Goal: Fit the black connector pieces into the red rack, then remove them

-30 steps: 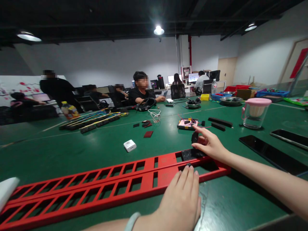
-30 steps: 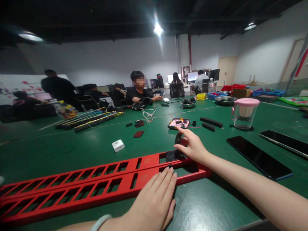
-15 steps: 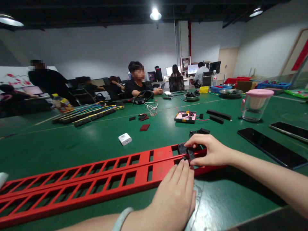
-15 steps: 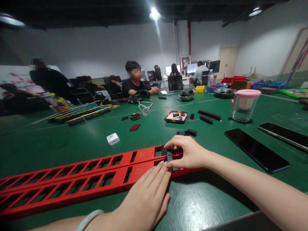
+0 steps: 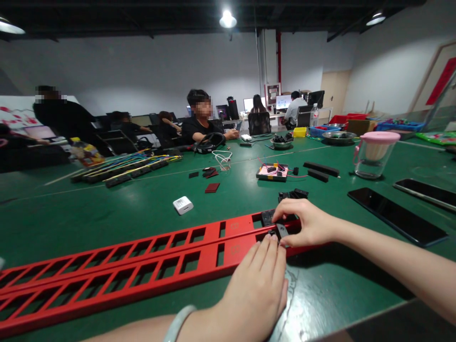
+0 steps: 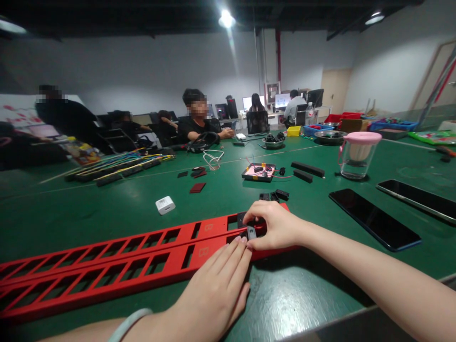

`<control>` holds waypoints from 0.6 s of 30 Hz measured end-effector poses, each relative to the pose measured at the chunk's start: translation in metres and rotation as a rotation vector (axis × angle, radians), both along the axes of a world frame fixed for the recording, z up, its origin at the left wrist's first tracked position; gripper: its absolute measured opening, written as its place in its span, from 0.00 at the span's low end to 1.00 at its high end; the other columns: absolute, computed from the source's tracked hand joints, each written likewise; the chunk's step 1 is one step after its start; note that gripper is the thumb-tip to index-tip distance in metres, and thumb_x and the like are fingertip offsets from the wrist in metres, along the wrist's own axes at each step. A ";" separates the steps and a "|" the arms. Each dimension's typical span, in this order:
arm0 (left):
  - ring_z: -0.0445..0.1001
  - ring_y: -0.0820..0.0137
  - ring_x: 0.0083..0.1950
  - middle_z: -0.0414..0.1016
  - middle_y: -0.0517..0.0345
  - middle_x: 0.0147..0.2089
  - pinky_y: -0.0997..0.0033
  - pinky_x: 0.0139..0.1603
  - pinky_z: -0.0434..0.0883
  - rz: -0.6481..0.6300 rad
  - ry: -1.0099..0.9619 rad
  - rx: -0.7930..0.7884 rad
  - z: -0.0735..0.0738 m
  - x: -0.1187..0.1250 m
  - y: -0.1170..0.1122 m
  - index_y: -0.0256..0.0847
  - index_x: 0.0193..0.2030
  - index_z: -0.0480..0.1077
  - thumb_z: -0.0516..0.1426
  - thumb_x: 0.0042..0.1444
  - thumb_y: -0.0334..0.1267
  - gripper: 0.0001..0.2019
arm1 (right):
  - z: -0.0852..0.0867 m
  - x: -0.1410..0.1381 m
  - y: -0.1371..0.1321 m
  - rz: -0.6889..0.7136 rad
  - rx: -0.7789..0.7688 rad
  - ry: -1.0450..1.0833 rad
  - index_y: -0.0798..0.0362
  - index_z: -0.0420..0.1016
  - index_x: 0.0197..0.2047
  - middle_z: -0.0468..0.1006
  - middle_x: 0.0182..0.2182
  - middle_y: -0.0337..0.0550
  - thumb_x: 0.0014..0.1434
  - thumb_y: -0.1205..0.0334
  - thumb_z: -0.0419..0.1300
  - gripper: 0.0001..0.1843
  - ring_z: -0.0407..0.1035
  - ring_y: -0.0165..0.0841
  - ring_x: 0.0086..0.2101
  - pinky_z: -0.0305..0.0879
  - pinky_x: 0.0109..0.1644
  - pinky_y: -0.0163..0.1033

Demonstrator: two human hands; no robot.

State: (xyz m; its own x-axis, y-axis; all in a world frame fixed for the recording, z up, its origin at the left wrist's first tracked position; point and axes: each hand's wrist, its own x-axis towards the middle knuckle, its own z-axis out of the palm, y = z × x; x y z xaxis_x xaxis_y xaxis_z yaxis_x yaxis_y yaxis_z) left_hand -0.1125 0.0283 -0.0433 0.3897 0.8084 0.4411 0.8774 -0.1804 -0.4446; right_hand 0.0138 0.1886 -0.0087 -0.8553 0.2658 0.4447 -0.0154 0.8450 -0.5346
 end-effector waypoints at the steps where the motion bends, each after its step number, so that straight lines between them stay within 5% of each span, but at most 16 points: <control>1: 0.61 0.63 0.58 0.62 0.47 0.57 0.65 0.57 0.61 -0.005 0.005 -0.008 0.000 0.000 0.000 0.33 0.54 0.61 0.45 0.56 0.39 0.21 | 0.000 0.000 0.000 -0.003 0.002 -0.011 0.57 0.72 0.37 0.71 0.33 0.43 0.40 0.62 0.63 0.18 0.64 0.28 0.33 0.62 0.36 0.33; 18: 0.61 0.61 0.58 0.61 0.43 0.57 0.64 0.57 0.62 -0.019 -0.050 -0.067 0.002 -0.001 0.000 0.34 0.50 0.62 0.47 0.54 0.40 0.19 | 0.000 0.001 0.003 0.036 -0.054 -0.111 0.56 0.74 0.38 0.72 0.33 0.41 0.40 0.54 0.65 0.21 0.66 0.28 0.34 0.63 0.37 0.33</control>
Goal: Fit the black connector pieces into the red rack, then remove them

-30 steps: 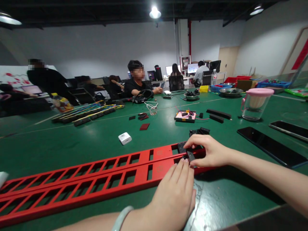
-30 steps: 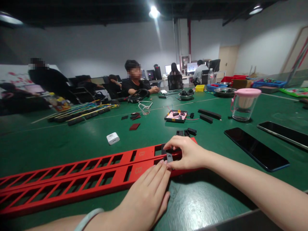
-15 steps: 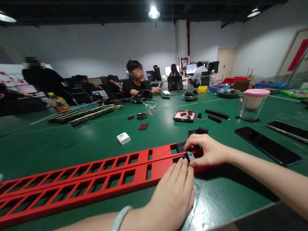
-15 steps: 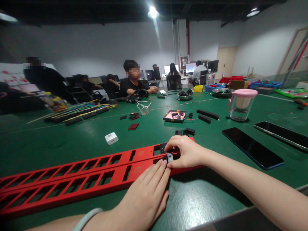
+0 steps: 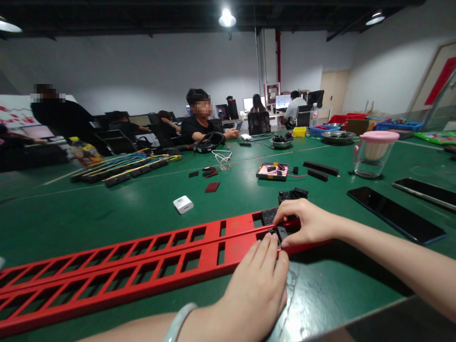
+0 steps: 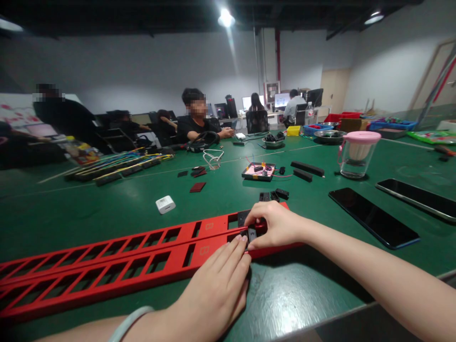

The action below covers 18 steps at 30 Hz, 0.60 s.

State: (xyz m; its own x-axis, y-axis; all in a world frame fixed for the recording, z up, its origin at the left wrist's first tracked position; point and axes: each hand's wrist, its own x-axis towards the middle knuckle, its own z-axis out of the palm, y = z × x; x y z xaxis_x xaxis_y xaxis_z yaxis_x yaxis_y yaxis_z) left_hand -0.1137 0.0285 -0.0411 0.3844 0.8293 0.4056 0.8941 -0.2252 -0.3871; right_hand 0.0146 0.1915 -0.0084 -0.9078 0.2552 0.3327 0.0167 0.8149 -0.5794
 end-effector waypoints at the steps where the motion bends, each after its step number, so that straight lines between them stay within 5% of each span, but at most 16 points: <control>1: 0.61 0.60 0.58 0.61 0.43 0.57 0.63 0.57 0.63 -0.009 -0.001 -0.008 0.000 0.000 0.000 0.34 0.50 0.62 0.47 0.53 0.40 0.19 | 0.000 0.000 0.000 0.005 0.006 -0.003 0.55 0.74 0.38 0.72 0.33 0.41 0.40 0.54 0.66 0.21 0.65 0.28 0.33 0.63 0.37 0.32; 18: 0.64 0.61 0.56 0.65 0.43 0.53 0.63 0.55 0.65 -0.023 -0.022 0.055 0.001 0.003 0.002 0.33 0.44 0.65 0.47 0.53 0.37 0.14 | -0.002 0.001 0.006 0.024 -0.003 -0.062 0.54 0.74 0.40 0.72 0.33 0.39 0.41 0.50 0.65 0.24 0.65 0.27 0.32 0.62 0.36 0.32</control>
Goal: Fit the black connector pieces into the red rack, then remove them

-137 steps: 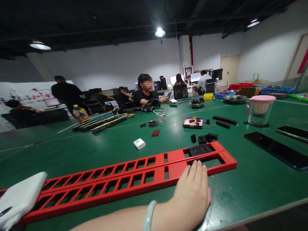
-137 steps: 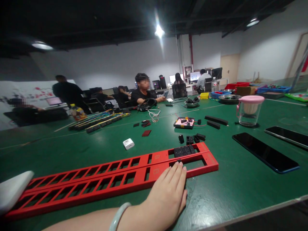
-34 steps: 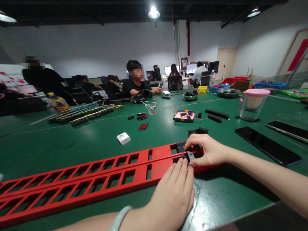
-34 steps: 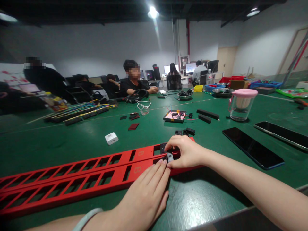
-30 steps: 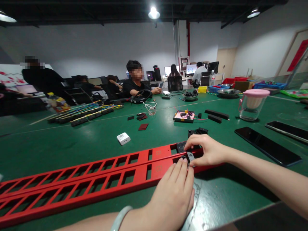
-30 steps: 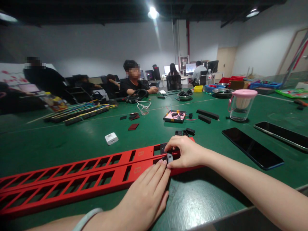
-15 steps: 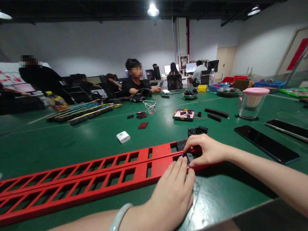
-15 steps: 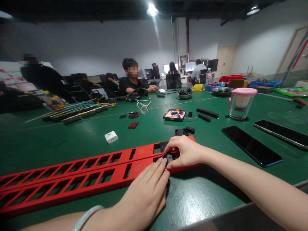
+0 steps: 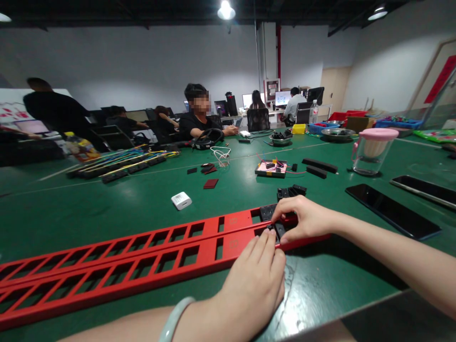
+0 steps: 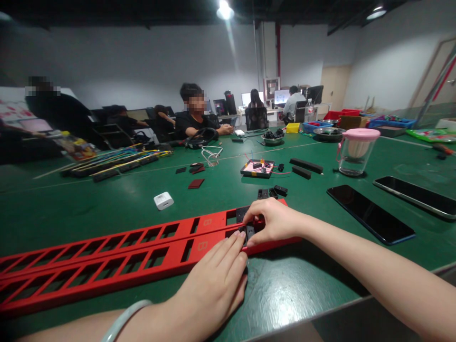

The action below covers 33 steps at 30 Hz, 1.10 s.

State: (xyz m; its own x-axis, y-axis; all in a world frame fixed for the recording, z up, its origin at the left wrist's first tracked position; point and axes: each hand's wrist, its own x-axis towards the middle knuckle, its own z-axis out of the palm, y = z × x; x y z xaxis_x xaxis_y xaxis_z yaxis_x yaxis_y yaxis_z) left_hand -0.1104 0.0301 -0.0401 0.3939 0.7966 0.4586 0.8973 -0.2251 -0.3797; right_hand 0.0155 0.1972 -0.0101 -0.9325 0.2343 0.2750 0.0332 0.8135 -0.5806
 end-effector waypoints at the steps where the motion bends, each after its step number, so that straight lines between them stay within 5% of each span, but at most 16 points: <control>1: 0.64 0.61 0.56 0.65 0.43 0.53 0.63 0.55 0.65 0.000 0.002 -0.002 0.000 0.000 0.000 0.33 0.43 0.65 0.47 0.53 0.37 0.14 | 0.001 0.000 0.000 0.000 0.008 -0.004 0.54 0.74 0.40 0.72 0.33 0.39 0.41 0.50 0.65 0.24 0.65 0.27 0.32 0.62 0.35 0.32; 16: 0.64 0.61 0.56 0.65 0.44 0.54 0.63 0.56 0.65 0.004 0.004 -0.016 -0.001 0.000 0.001 0.33 0.44 0.65 0.47 0.53 0.37 0.14 | -0.003 0.001 0.002 0.059 0.108 0.052 0.54 0.75 0.37 0.70 0.31 0.42 0.42 0.45 0.63 0.23 0.63 0.27 0.31 0.59 0.32 0.31; 25: 0.63 0.61 0.57 0.64 0.43 0.54 0.62 0.56 0.63 0.012 0.002 -0.047 -0.001 0.000 0.000 0.33 0.45 0.64 0.47 0.54 0.37 0.15 | -0.002 0.002 0.006 0.211 0.296 0.108 0.58 0.75 0.31 0.72 0.32 0.48 0.50 0.47 0.58 0.20 0.64 0.30 0.35 0.61 0.40 0.37; 33: 0.62 0.61 0.57 0.63 0.43 0.55 0.61 0.57 0.63 0.029 -0.001 -0.063 -0.002 0.000 0.000 0.34 0.46 0.64 0.47 0.54 0.38 0.16 | 0.001 0.005 0.002 0.211 0.337 0.089 0.58 0.76 0.33 0.68 0.36 0.48 0.52 0.48 0.57 0.19 0.63 0.29 0.37 0.61 0.40 0.35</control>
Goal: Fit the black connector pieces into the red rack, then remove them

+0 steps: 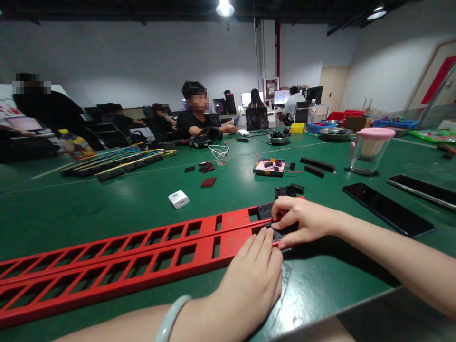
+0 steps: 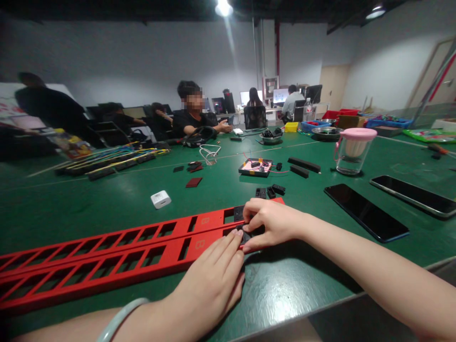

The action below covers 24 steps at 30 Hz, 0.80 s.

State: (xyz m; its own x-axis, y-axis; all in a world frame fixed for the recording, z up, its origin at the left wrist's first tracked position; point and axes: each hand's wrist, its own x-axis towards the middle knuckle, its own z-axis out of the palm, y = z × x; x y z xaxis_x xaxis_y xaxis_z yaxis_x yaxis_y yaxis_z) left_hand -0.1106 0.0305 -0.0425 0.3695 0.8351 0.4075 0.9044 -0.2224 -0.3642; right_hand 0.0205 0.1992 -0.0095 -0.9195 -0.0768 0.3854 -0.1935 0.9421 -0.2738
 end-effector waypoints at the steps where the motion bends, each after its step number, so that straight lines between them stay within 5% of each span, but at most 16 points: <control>1: 0.62 0.61 0.57 0.63 0.43 0.55 0.61 0.57 0.63 0.002 0.002 0.004 0.000 0.000 0.000 0.33 0.46 0.64 0.47 0.54 0.38 0.16 | 0.000 0.000 0.000 0.006 0.003 0.013 0.57 0.76 0.34 0.68 0.36 0.49 0.53 0.50 0.56 0.18 0.63 0.29 0.37 0.61 0.40 0.35; 8: 0.62 0.62 0.57 0.63 0.43 0.55 0.62 0.58 0.61 -0.007 -0.005 0.018 0.000 0.001 0.000 0.32 0.46 0.64 0.46 0.55 0.37 0.15 | -0.003 -0.002 0.003 -0.008 0.105 0.098 0.55 0.76 0.39 0.69 0.38 0.49 0.57 0.57 0.52 0.15 0.62 0.30 0.38 0.59 0.44 0.38; 13: 0.63 0.61 0.56 0.62 0.42 0.56 0.62 0.56 0.63 -0.009 -0.024 -0.003 0.004 0.001 -0.001 0.33 0.43 0.65 0.47 0.54 0.36 0.13 | -0.003 0.003 0.030 -0.359 0.247 0.333 0.51 0.72 0.46 0.71 0.42 0.46 0.57 0.60 0.52 0.15 0.61 0.35 0.44 0.49 0.53 0.48; 18: 0.63 0.60 0.57 0.62 0.42 0.56 0.61 0.56 0.64 -0.028 -0.031 -0.022 0.005 0.000 0.000 0.33 0.42 0.65 0.48 0.53 0.36 0.12 | -0.016 0.005 0.069 -0.645 0.167 0.302 0.52 0.73 0.45 0.72 0.43 0.45 0.56 0.59 0.52 0.16 0.60 0.38 0.47 0.51 0.53 0.48; 24: 0.63 0.59 0.56 0.62 0.42 0.56 0.60 0.55 0.65 -0.030 -0.023 -0.021 0.005 -0.001 0.000 0.33 0.42 0.65 0.48 0.52 0.36 0.12 | -0.035 -0.008 0.085 -0.565 -0.019 0.185 0.52 0.73 0.46 0.73 0.43 0.43 0.57 0.56 0.50 0.17 0.64 0.33 0.46 0.54 0.55 0.43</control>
